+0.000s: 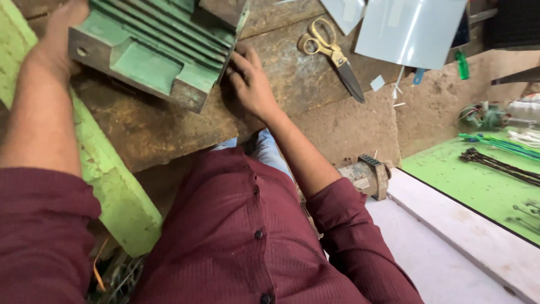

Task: The person cuts narrow strips of white insulating material with scissors and inserts them into the slots of a green motor housing. They repeat this process for multiple slots, handling the material and tool one at a time.

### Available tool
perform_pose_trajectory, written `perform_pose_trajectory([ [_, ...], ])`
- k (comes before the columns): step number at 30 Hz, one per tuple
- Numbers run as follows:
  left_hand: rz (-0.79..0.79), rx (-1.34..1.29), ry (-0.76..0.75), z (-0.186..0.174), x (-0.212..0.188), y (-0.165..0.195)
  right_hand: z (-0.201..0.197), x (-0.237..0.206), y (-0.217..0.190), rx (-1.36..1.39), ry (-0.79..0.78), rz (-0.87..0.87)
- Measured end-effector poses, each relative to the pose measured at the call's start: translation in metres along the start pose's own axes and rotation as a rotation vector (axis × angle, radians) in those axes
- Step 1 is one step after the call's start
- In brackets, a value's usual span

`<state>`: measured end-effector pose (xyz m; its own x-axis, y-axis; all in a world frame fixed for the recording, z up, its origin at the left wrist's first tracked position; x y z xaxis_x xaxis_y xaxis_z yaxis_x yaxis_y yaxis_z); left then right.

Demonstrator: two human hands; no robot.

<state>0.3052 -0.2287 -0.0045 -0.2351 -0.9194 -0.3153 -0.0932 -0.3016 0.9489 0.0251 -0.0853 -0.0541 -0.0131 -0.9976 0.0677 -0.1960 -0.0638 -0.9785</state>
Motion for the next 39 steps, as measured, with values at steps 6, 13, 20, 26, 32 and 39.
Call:
perform_pose_trajectory([
  [6,0.044,0.074,0.02,0.011,-0.009,0.004,0.005,-0.003,-0.013,0.001,0.035,0.009],
  [13,0.132,0.229,0.071,0.017,-0.015,0.015,0.015,-0.002,-0.022,-0.051,0.024,0.028],
  [20,0.248,0.428,0.232,0.006,-0.034,0.023,-0.078,0.038,-0.028,-0.557,-0.095,0.147],
  [26,0.407,0.317,0.641,0.004,-0.137,-0.01,-0.204,0.073,-0.067,-1.123,0.397,-0.024],
  [32,0.001,0.08,0.596,0.082,-0.232,-0.079,-0.227,0.078,-0.04,-1.177,0.299,0.142],
  [39,0.199,0.313,0.446,0.191,-0.237,-0.011,-0.256,0.045,-0.086,-0.664,0.372,-0.257],
])
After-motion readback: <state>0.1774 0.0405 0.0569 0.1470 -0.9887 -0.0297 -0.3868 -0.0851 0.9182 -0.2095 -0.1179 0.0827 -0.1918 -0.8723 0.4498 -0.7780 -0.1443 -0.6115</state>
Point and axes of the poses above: each hand's wrist, its own x-axis towards the middle knuckle, its own z-axis out of the palm, y = z × x, the point moved 8 cm from there along x, towards the middle knuckle, and after that the axes turned 10 degrees about x, right-handed, at the moved point
